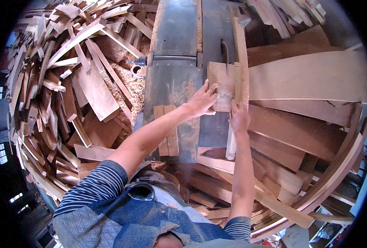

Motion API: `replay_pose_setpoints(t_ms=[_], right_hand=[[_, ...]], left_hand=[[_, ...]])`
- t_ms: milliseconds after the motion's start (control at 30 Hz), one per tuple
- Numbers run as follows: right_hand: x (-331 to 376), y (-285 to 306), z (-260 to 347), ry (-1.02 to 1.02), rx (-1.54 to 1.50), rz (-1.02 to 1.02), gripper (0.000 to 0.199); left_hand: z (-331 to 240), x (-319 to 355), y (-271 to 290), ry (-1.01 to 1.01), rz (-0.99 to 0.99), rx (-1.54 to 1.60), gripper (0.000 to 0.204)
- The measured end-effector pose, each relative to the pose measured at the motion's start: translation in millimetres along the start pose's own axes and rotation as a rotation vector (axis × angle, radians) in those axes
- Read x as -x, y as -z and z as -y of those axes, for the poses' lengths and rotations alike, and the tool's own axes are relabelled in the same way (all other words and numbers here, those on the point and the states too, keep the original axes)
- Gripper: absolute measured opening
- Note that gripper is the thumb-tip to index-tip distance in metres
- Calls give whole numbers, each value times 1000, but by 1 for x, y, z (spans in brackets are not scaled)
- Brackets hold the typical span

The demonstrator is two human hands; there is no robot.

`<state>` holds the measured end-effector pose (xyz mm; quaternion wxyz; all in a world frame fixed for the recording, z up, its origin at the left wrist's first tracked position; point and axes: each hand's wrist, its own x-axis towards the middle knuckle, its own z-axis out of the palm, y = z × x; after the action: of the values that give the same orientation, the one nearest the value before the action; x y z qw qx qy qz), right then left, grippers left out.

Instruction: The person uses a table saw to cut several small wood blocks, then picks up a larger wood piece from a pile and measures its thickness using a tape measure before returning to cut more wood blocks on the saw.

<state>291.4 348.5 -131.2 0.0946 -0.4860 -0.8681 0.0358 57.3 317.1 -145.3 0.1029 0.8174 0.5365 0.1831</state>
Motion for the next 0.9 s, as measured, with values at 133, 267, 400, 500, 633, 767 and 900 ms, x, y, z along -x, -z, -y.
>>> replay_pose_setpoints(t_ms=[133, 267, 400, 500, 633, 767, 900], right_hand=[[-7, 3, 2, -10, -18, 20, 47], [-13, 6, 2, -7, 3, 44, 50], [-18, 2, -2, -14, -13, 51, 50], [-23, 4, 0, -10, -22, 36, 47], [-29, 2, -1, 17, -54, -21, 44], [-36, 0, -2, 4, -33, 30, 44], [-42, 3, 0, 4, -32, 16, 44]], left_hand=[[7, -2, -2, 4, -6, 21, 69], [8, -8, 6, -24, 22, -48, 70], [12, -12, 4, -30, 18, -53, 72], [16, -14, 4, -29, 13, -65, 74], [20, -18, 5, -44, 13, -80, 73], [25, -21, 4, -43, -10, -53, 72], [27, -25, 10, -27, 6, -38, 71]])
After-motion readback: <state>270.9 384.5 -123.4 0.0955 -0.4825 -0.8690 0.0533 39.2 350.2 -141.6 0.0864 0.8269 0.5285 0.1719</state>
